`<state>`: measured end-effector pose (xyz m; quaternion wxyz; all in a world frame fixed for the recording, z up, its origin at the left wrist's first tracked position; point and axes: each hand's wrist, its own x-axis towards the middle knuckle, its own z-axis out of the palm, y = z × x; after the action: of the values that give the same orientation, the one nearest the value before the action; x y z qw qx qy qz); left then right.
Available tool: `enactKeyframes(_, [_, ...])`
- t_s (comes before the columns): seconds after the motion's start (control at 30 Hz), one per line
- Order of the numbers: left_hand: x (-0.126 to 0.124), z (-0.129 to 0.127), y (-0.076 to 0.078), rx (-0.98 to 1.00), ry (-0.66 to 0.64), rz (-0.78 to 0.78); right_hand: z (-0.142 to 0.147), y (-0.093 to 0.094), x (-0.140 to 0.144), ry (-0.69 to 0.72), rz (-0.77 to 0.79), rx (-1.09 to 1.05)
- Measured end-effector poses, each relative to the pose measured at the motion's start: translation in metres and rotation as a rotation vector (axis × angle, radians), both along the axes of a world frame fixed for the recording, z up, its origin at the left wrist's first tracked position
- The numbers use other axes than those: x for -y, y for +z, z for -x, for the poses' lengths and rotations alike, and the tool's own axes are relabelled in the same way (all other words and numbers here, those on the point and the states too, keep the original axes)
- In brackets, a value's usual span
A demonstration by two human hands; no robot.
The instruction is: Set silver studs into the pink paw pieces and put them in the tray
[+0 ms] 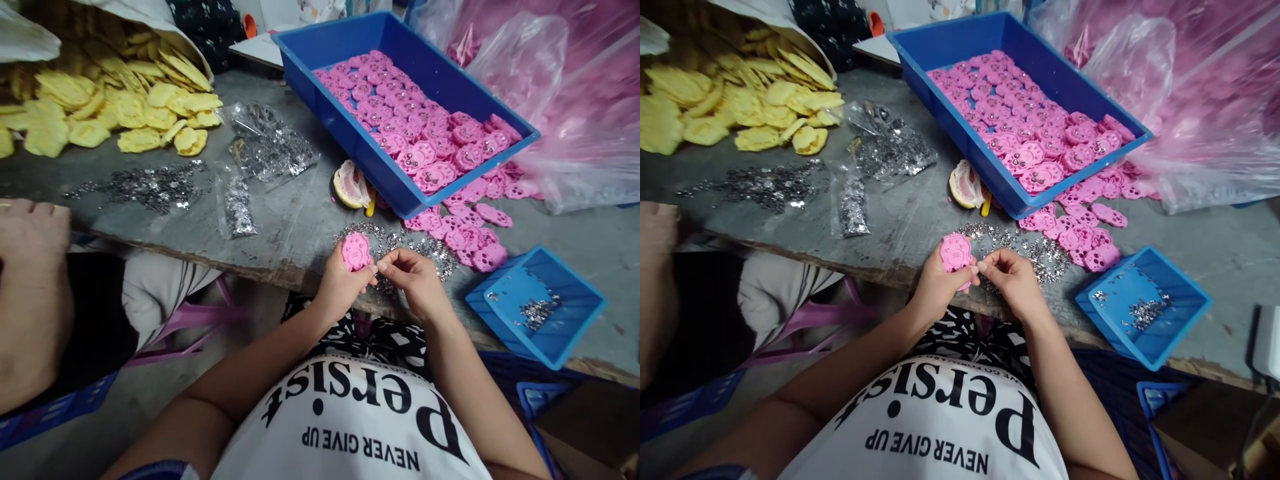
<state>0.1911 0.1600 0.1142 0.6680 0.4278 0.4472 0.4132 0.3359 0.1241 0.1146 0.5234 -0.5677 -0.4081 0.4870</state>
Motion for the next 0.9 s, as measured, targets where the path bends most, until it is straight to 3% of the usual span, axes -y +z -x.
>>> enactKeyframes(0.13, [0.005,0.005,-0.003,0.074,-0.060,-0.018,-0.003,0.006,0.002,0.045,0.023,-0.004])
enactKeyframes(0.27, [0.007,0.015,-0.006,0.407,-0.182,0.076,0.002,0.000,0.008,-0.162,-0.059,-0.108])
enactKeyframes(0.33, [0.008,0.021,-0.010,0.467,-0.228,0.092,0.011,-0.005,0.011,-0.252,-0.100,-0.134])
enactKeyframes(0.47, [0.009,0.026,-0.019,0.366,-0.187,-0.118,0.032,-0.009,0.016,-0.228,-0.137,-0.182])
enactKeyframes(0.63, [0.008,0.027,-0.017,0.171,-0.106,-0.397,0.042,-0.007,0.017,-0.226,-0.147,-0.208])
enactKeyframes(0.77, [0.007,0.025,-0.016,0.178,-0.083,-0.471,0.043,-0.005,0.017,-0.210,-0.171,-0.182])
enactKeyframes(0.9, [0.006,0.025,-0.019,0.214,-0.068,-0.404,0.038,-0.004,0.016,-0.236,-0.184,-0.085])
